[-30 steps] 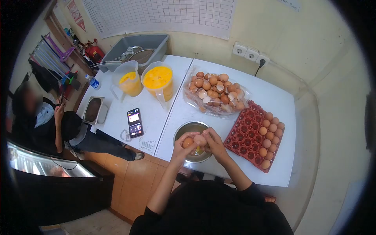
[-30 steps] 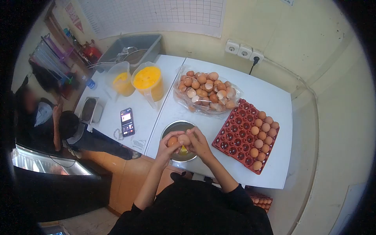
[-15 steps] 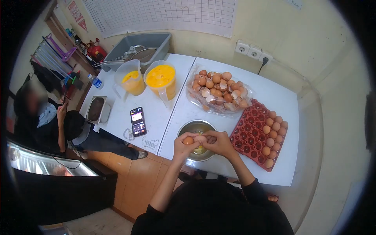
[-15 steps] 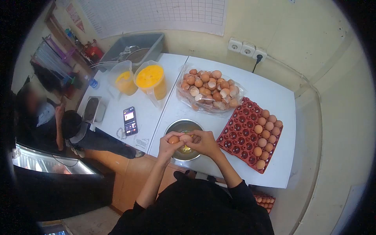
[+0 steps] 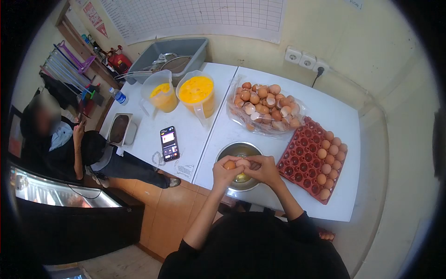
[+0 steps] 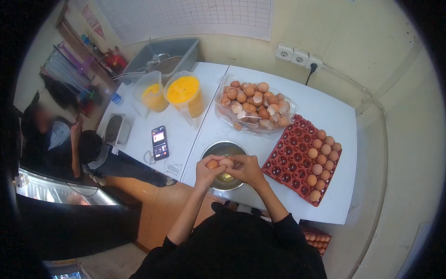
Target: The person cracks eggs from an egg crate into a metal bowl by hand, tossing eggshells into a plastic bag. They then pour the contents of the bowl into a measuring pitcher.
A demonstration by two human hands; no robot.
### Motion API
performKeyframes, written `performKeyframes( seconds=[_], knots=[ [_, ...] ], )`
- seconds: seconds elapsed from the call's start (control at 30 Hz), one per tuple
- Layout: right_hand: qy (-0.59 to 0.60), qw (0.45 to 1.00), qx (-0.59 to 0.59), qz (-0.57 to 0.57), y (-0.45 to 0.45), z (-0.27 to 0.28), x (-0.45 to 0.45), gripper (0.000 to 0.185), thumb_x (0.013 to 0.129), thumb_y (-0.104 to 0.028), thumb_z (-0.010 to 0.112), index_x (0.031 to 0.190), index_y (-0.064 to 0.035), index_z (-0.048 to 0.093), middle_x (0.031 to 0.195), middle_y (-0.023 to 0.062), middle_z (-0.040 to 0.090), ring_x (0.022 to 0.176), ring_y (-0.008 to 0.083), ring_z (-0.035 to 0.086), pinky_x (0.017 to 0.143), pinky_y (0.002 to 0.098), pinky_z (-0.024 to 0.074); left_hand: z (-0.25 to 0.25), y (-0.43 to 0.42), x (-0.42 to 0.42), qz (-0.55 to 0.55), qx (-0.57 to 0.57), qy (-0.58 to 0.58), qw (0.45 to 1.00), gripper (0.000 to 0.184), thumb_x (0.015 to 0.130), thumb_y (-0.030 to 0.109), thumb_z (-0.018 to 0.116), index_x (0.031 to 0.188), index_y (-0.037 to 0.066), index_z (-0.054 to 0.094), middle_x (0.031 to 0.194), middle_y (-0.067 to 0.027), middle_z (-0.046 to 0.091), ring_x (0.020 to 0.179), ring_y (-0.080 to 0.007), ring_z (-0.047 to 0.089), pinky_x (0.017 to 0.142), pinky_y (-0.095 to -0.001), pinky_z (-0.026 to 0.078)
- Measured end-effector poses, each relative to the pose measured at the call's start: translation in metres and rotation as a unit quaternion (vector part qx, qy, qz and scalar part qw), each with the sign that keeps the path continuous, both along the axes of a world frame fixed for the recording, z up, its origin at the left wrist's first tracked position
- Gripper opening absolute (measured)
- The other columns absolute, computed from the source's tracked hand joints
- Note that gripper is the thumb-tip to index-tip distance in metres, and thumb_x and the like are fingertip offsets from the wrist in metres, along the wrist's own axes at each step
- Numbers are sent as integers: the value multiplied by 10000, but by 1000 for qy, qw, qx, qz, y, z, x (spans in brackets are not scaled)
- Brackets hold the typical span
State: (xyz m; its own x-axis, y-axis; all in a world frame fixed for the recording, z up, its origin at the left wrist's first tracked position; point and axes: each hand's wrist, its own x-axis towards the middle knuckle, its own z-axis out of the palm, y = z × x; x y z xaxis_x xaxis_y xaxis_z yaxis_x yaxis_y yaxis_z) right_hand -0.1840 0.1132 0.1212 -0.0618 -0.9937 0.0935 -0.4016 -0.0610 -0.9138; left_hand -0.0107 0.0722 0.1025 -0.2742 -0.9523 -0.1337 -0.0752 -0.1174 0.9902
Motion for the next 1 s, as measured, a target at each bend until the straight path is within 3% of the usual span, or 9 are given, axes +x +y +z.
performKeyframes(
  seconds=[0.23, 0.3, 0.57, 0.63, 0.7, 0.83, 0.97, 1.0],
  knots=[
    [-12, 1000, -3, 3, 1, -2, 0, 431, 710, -208, 825, 1035, 54, 716, 824, 160, 733, 694, 167, 715, 668, 274, 572, -1, 0, 1, -3, -13, -7, 1000, 242, 732, 20, 768, 967, -6, 712, 948, -72, 702, 888, -128, 650, 806, -251, 526],
    [-10, 1000, -11, 5, 1, 0, 0, 428, 706, -199, 823, 1042, 45, 718, 824, 154, 732, 693, 166, 716, 666, 272, 572, 1, 0, 1, -1, -28, -32, 999, 285, 699, 89, 801, 961, 10, 721, 912, -78, 714, 847, -118, 652, 774, -257, 523],
    [-2, 998, -65, 4, 2, 3, -6, 423, 702, -122, 795, 1106, -21, 722, 849, 137, 713, 685, 171, 703, 660, 276, 569, 11, -1, 11, -13, -68, -39, 997, 283, 715, 61, 775, 989, 11, 723, 931, -76, 717, 871, -128, 656, 798, -266, 521],
    [64, 990, -107, 65, 2, 15, -10, 464, 718, -60, 745, 1180, -73, 699, 973, 137, 688, 807, 206, 701, 726, 297, 574, 19, -3, 17, -26, -79, -41, 996, 278, 726, 43, 761, 999, 10, 723, 946, -74, 711, 887, -131, 653, 810, -267, 518],
    [91, 984, -132, 77, 5, 28, -13, 485, 723, -40, 724, 1203, -94, 685, 1030, 133, 666, 875, 226, 688, 762, 313, 572, 29, -3, 23, -40, -185, -109, 976, 293, 721, 39, 745, 1014, 32, 727, 951, -100, 698, 892, -189, 671, 811, -291, 521],
    [179, 954, -228, 71, 11, 50, -15, 525, 725, 7, 675, 1235, -120, 654, 1134, 134, 621, 1003, 288, 653, 826, 350, 567, 53, 0, 31, -58, -233, -163, 957, 303, 734, 33, 721, 1036, 55, 725, 954, -129, 679, 908, -253, 674, 816, -319, 522],
    [185, 960, -208, 30, 16, 40, -10, 495, 755, 1, 663, 1234, -123, 648, 1101, 136, 630, 990, 308, 657, 821, 361, 571, 50, 4, 28, -48, -252, -196, 947, 292, 768, 26, 702, 1059, 51, 708, 983, -137, 671, 916, -266, 672, 826, -328, 519],
    [162, 976, -146, 9, 18, 37, -7, 468, 790, -10, 646, 1247, -111, 637, 1106, 147, 631, 1001, 304, 656, 824, 355, 570, 48, 5, 25, -39, -249, -190, 949, 285, 777, 25, 702, 1062, 47, 703, 991, -136, 668, 917, -260, 671, 824, -331, 518]
  ],
)
